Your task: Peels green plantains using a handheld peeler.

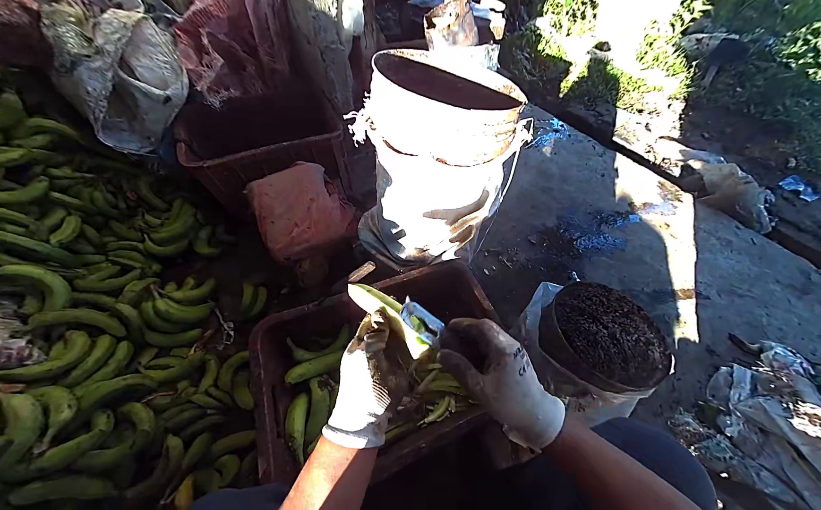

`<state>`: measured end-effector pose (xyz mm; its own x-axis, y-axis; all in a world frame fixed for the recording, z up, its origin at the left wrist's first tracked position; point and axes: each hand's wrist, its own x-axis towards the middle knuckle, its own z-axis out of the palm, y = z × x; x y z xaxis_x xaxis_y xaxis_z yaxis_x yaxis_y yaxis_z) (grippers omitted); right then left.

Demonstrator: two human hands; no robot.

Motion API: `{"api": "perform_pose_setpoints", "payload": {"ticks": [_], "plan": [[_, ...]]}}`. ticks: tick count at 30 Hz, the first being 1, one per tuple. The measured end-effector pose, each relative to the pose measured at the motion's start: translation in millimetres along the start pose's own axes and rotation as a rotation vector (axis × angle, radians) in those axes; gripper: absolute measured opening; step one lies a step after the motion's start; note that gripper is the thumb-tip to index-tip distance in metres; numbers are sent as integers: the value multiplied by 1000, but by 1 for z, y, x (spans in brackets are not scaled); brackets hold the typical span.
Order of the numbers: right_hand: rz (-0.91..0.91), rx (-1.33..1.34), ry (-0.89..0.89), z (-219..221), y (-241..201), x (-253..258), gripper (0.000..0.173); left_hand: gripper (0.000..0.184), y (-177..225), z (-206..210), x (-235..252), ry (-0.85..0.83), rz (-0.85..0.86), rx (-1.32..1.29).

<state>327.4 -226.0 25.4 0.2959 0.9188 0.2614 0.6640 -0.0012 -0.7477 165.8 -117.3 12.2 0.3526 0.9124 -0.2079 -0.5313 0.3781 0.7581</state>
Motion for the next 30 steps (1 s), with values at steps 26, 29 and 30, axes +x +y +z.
{"api": "perform_pose_setpoints", "payload": {"ticks": [26,29,30], "plan": [[-167,-93,-54,3,7,5,42,26,12,1,3,93,122,172],[-157,-44,-50,2,9,10,42,29,12,3,-5,-44,144,224],[-156,-22,-43,1,10,13,41,29,12,4,-9,-100,148,246]]}}
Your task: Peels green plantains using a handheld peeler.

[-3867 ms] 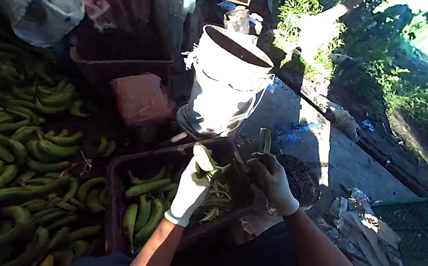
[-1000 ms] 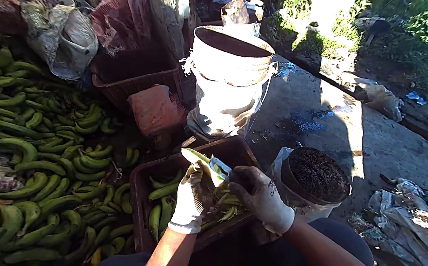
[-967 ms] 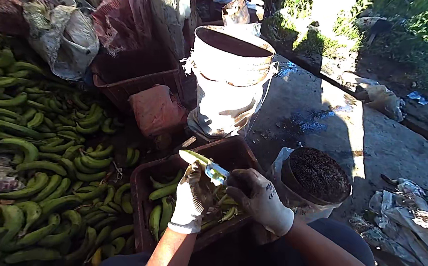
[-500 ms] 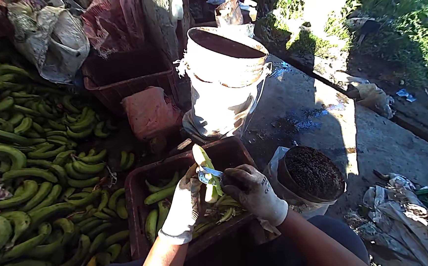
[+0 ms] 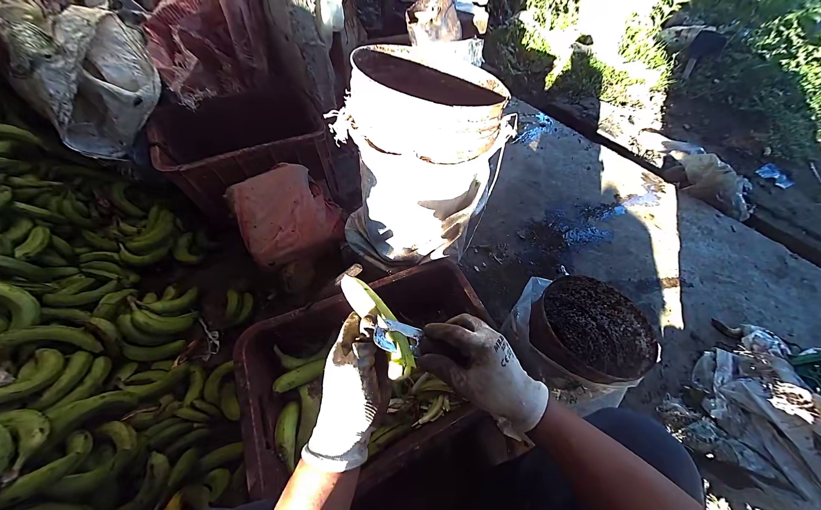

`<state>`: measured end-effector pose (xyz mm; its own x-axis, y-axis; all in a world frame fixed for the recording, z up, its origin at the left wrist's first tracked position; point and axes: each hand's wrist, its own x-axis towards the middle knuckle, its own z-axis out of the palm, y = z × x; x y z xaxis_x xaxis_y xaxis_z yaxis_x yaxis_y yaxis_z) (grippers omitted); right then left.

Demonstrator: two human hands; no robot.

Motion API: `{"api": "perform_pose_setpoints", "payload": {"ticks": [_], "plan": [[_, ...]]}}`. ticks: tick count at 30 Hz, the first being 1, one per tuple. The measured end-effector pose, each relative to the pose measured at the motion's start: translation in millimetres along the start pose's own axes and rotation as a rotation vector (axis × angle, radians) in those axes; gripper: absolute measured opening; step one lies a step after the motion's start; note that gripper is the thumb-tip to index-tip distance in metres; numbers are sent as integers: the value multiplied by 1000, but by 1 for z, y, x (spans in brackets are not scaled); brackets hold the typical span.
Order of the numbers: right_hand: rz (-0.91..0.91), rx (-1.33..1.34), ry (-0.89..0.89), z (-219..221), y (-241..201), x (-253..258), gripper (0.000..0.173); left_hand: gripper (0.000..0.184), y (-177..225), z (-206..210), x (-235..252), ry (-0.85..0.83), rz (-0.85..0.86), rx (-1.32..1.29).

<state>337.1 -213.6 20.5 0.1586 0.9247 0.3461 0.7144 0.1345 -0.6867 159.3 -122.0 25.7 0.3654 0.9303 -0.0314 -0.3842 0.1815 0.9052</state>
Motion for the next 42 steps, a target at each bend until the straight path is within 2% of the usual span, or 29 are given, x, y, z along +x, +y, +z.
{"api": "perform_pose_setpoints", "payload": {"ticks": [4,6,8,10,13,18,23,27,30,32,35,37,38,42], "plan": [[98,31,28,-7,11,16,39,40,3,1,-11,-235,-90,128],[270,-20,28,-12,30,28,40,46,5,2,-12,-347,-228,115],[430,-73,44,-20,49,35,45,44,2,4,-11,-405,-364,-35],[437,-52,129,-29,49,34,47,41,-1,5,-8,-377,-427,-195],[302,-5,177,-30,27,22,48,40,-6,-4,0,-259,-302,-247],[109,14,66,-9,-7,-6,47,30,-3,-5,8,36,-236,-500],[-36,-60,58,2,-8,-10,44,34,3,-4,11,126,-242,-574],[-109,-58,28,-2,-4,-7,43,32,5,-8,6,-12,-235,-388],[-53,-26,27,-6,2,3,41,31,12,-7,-5,-225,-211,-81],[96,-20,-2,-11,14,19,40,36,21,-3,-12,-366,-313,-12],[420,-89,-63,-25,50,39,46,38,19,3,-15,-459,-421,-133],[489,-73,3,-32,55,37,45,39,12,3,-11,-408,-421,-219],[465,-68,42,-34,50,35,47,38,9,1,-9,-340,-386,-247],[219,-47,91,-21,15,14,49,32,-1,-8,5,-52,-289,-454]]}}
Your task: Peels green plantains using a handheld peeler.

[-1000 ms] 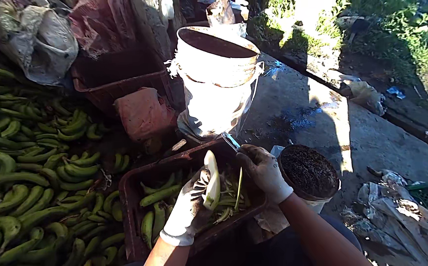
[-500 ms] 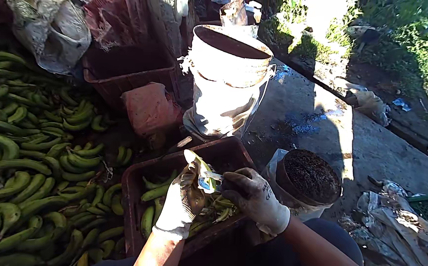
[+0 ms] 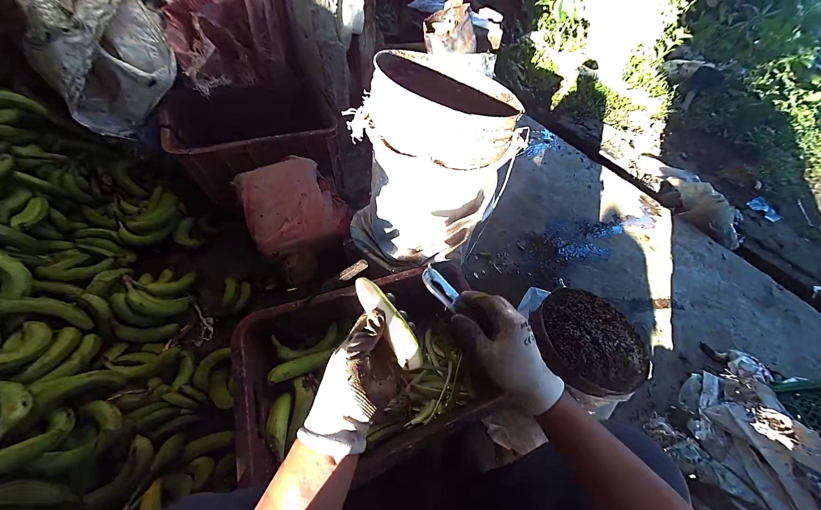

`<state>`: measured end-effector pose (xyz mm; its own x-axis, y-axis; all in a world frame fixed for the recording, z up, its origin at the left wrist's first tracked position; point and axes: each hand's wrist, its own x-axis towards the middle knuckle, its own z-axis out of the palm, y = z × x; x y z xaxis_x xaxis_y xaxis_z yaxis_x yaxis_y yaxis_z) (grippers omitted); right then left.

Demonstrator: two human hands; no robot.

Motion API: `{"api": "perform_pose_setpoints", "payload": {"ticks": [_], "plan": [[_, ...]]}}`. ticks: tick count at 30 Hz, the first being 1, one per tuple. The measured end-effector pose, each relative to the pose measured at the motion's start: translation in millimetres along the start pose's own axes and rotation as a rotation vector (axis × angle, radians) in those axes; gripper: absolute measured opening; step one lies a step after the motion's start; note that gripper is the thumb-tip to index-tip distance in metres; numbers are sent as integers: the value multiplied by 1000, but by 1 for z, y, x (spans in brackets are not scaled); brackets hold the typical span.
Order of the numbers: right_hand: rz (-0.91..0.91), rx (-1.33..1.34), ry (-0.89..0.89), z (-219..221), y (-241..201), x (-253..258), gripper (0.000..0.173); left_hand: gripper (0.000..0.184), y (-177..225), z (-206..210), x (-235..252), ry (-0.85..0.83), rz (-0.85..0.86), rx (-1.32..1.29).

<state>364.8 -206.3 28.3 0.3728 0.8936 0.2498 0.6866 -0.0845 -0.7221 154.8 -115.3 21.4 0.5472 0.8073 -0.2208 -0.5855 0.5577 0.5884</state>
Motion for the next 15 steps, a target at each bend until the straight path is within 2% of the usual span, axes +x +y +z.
{"api": "perform_pose_setpoints", "payload": {"ticks": [2,6,9,12,15], "plan": [[-122,4,-26,9,-8,-15,48,32,1,-2,4,66,22,-107],[-285,6,-79,21,-11,-26,45,38,3,-7,8,60,59,-148],[-298,52,-103,18,-9,-23,44,35,6,-3,2,17,15,-74],[-295,45,-87,14,-9,-16,42,31,10,4,-7,-113,-14,109],[-121,6,-97,16,-4,-3,41,30,13,7,-15,-166,-84,341]]}}
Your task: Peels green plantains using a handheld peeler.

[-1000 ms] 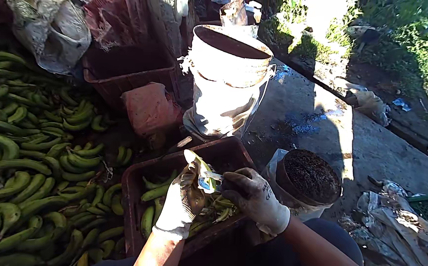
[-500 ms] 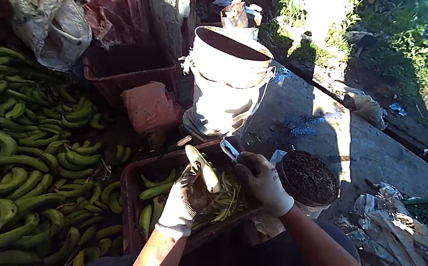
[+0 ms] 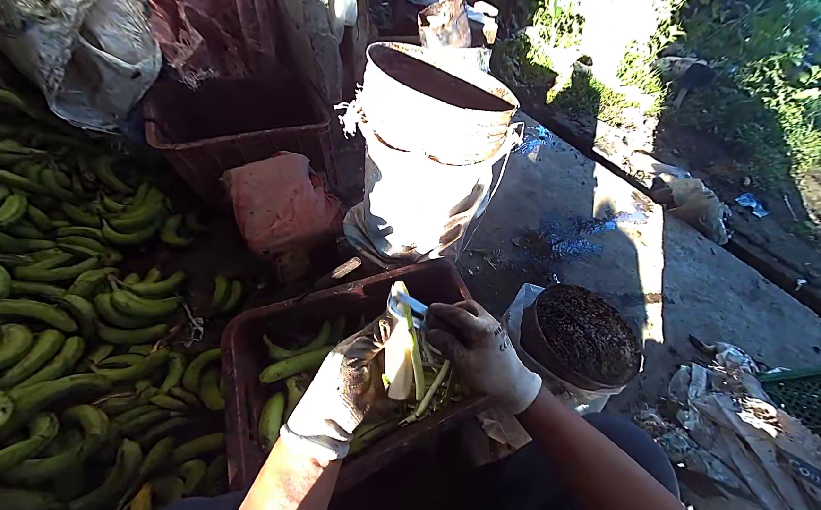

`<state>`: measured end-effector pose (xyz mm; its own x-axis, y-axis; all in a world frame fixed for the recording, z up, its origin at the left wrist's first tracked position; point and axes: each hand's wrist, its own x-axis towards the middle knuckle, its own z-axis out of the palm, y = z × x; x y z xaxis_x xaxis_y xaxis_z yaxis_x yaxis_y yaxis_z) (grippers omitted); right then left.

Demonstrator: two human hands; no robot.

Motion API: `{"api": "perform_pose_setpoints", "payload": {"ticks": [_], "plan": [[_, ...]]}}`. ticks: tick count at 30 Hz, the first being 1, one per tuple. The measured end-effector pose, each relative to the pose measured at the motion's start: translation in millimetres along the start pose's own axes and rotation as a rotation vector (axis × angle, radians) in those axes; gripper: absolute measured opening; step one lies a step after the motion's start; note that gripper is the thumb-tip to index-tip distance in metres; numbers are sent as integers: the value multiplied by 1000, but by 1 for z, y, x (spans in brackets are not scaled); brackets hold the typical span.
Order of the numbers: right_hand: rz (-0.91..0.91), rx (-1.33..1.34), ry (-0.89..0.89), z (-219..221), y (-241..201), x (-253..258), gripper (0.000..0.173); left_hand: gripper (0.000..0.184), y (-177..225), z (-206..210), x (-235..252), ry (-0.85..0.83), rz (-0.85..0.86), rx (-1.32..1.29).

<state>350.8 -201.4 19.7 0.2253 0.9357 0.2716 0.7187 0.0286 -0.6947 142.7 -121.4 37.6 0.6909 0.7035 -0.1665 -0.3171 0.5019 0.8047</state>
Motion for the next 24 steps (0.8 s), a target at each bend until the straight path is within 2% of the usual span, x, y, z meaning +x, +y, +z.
{"api": "perform_pose_setpoints", "payload": {"ticks": [3,5,7,10,13,15,17,20,22,24], "plan": [[365,-45,-105,-3,27,19,47,32,-2,-1,-3,21,-94,89],[475,-39,-74,-11,40,24,50,38,-2,2,2,-35,-153,-54],[414,-7,35,-18,35,21,49,37,-3,2,7,-2,-102,-133],[147,54,117,-21,13,7,47,34,-3,-5,12,161,63,-225],[-61,79,64,-20,-2,-11,46,32,1,-9,14,216,124,-334],[-155,58,2,-17,-6,-19,45,32,3,-12,15,189,123,-384],[-228,22,-49,-12,-7,-21,44,32,3,-13,13,147,112,-314],[-160,69,-62,-6,-6,-16,42,34,3,-9,4,-19,87,-11],[1,40,31,-6,1,0,41,33,5,-1,-1,-61,16,128],[178,-32,93,-13,17,16,44,38,4,1,1,-88,-43,162]]}}
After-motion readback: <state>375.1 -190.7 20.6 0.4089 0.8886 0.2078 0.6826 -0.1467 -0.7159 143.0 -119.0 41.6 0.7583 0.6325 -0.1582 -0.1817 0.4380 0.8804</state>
